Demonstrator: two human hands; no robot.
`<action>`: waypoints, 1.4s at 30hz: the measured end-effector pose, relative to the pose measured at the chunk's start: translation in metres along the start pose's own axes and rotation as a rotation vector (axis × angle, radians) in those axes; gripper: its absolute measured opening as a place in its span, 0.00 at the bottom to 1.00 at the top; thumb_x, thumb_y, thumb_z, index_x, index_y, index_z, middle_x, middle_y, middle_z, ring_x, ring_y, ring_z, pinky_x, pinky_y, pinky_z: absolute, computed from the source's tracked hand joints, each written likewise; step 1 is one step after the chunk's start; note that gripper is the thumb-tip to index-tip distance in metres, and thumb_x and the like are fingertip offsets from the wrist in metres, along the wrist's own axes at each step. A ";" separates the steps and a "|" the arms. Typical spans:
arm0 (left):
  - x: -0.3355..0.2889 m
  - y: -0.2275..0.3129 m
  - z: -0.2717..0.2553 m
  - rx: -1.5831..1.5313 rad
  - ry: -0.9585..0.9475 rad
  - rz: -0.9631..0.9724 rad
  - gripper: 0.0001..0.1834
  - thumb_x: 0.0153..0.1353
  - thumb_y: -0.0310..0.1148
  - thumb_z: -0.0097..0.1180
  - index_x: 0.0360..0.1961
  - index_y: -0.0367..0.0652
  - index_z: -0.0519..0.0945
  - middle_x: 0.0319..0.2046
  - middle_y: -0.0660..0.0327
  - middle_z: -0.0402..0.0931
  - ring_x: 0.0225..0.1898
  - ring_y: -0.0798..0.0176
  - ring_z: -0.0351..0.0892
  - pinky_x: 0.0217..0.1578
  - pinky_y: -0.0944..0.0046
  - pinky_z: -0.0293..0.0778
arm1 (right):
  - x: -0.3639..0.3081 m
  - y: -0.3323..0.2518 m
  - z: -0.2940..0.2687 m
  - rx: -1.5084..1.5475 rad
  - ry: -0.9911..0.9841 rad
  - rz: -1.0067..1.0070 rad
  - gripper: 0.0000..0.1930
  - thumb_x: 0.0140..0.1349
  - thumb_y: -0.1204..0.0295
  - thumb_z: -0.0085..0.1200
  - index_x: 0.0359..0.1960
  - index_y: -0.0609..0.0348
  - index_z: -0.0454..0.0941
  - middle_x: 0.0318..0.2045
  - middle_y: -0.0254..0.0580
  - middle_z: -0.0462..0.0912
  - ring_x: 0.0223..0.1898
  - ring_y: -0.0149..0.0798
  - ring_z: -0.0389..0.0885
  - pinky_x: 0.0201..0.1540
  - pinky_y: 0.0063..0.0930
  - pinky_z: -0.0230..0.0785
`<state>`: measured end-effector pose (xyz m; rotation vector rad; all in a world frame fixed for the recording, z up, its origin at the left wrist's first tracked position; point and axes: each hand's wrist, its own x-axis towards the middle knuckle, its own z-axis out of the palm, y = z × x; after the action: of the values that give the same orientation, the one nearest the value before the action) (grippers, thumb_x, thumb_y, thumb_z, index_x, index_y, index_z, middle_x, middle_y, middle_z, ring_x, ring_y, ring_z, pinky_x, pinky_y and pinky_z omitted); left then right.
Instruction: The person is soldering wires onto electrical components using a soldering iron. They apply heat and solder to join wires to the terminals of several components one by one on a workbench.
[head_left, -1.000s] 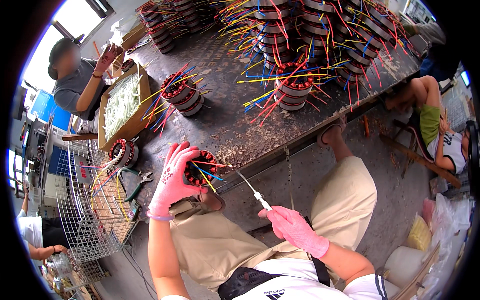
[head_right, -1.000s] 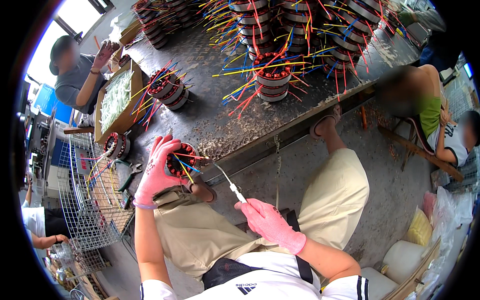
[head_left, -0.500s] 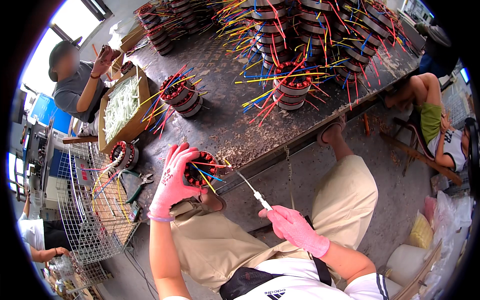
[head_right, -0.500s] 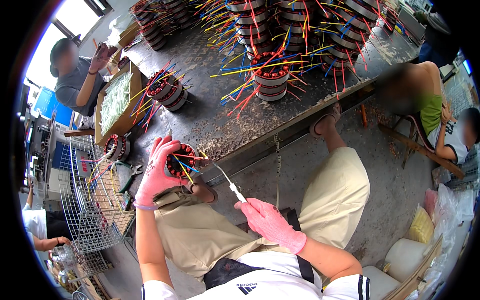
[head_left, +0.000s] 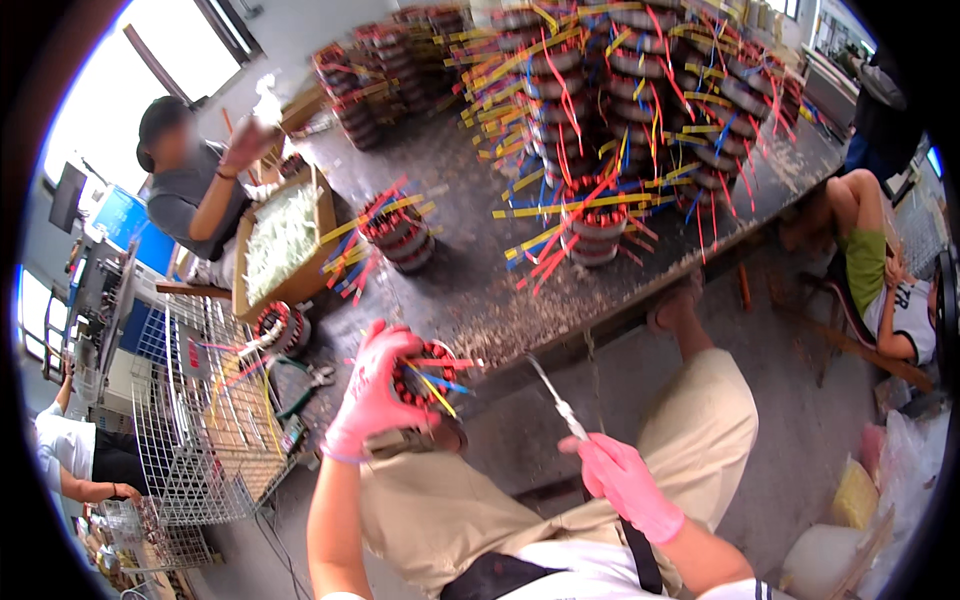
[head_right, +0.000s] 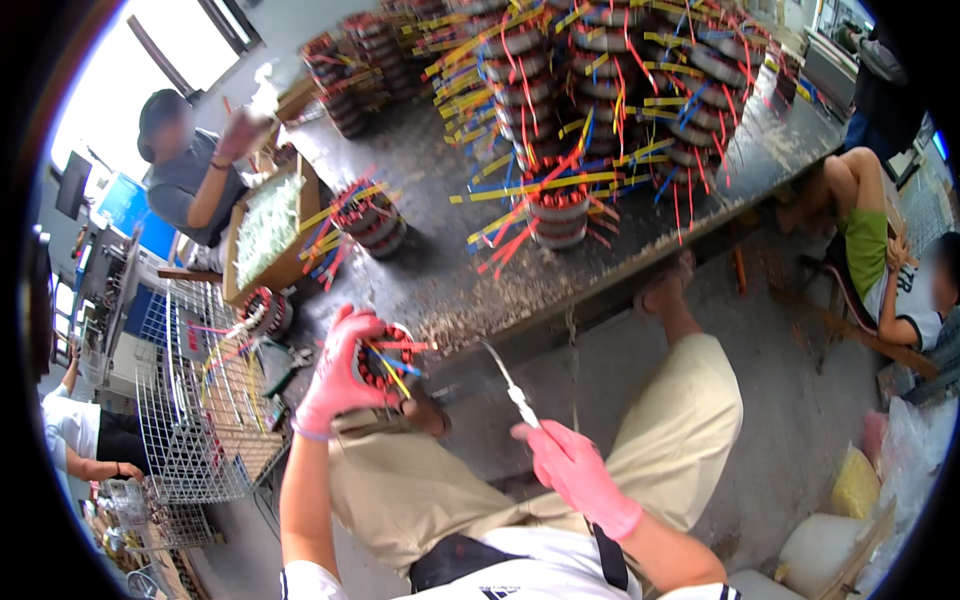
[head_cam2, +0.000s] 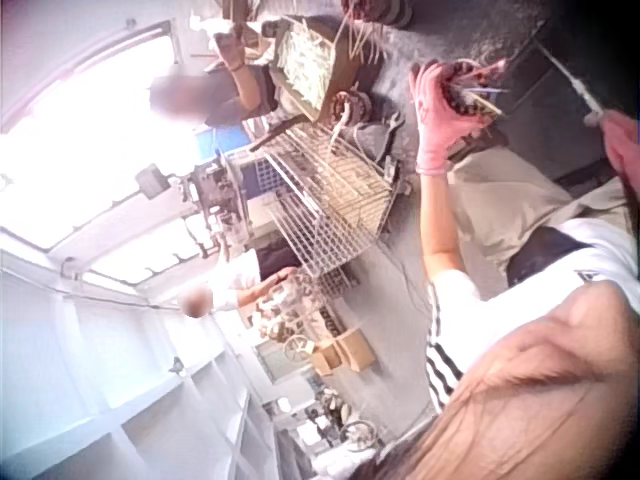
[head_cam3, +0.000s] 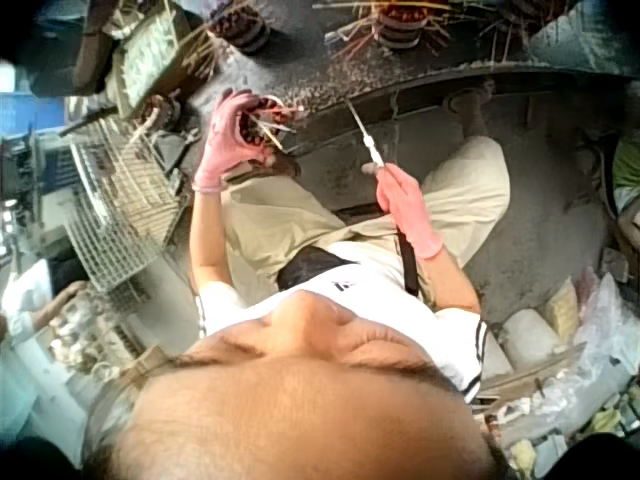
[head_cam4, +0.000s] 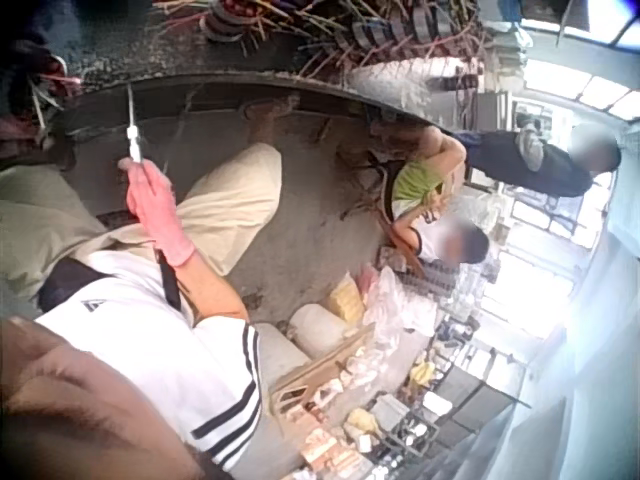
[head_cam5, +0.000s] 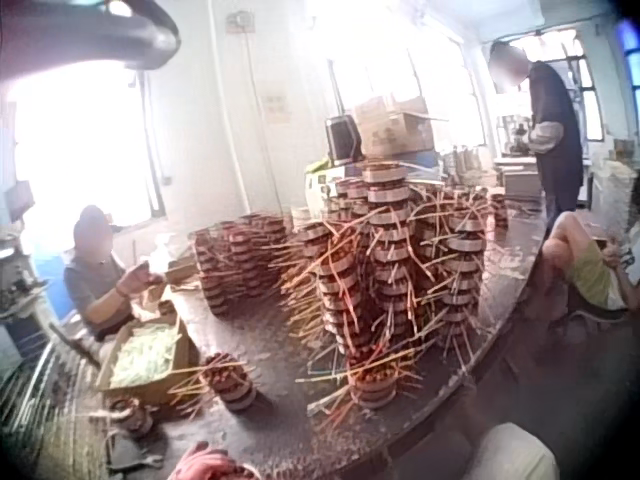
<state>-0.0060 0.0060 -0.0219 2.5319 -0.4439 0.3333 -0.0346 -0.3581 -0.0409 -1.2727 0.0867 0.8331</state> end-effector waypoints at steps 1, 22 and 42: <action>0.006 0.016 -0.002 -0.030 0.018 0.011 0.48 0.23 0.44 0.81 0.52 0.43 0.75 0.50 0.56 0.77 0.61 0.47 0.71 0.71 0.39 0.51 | -0.005 -0.001 -0.007 0.056 0.016 -0.074 0.16 0.75 0.66 0.45 0.52 0.65 0.78 0.18 0.25 0.67 0.19 0.20 0.62 0.21 0.18 0.51; 0.128 -0.031 -0.090 -0.035 0.341 -0.432 0.44 0.37 0.44 0.78 0.56 0.35 0.74 0.52 0.52 0.74 0.55 0.58 0.74 0.58 0.60 0.70 | -0.052 -0.045 -0.047 0.001 0.365 -0.284 0.19 0.75 0.61 0.42 0.48 0.67 0.77 0.11 0.25 0.63 0.12 0.18 0.52 0.16 0.19 0.41; 0.166 -0.085 -0.075 -0.104 0.166 -0.487 0.42 0.42 0.47 0.78 0.56 0.35 0.76 0.51 0.51 0.81 0.53 0.57 0.80 0.57 0.59 0.73 | -0.055 -0.042 -0.051 0.060 0.363 -0.273 0.20 0.75 0.61 0.41 0.50 0.67 0.76 0.11 0.25 0.63 0.12 0.19 0.53 0.16 0.19 0.43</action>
<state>0.1672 0.0755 0.0534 2.3881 0.2143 0.3176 -0.0296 -0.4321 0.0024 -1.3324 0.2201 0.3577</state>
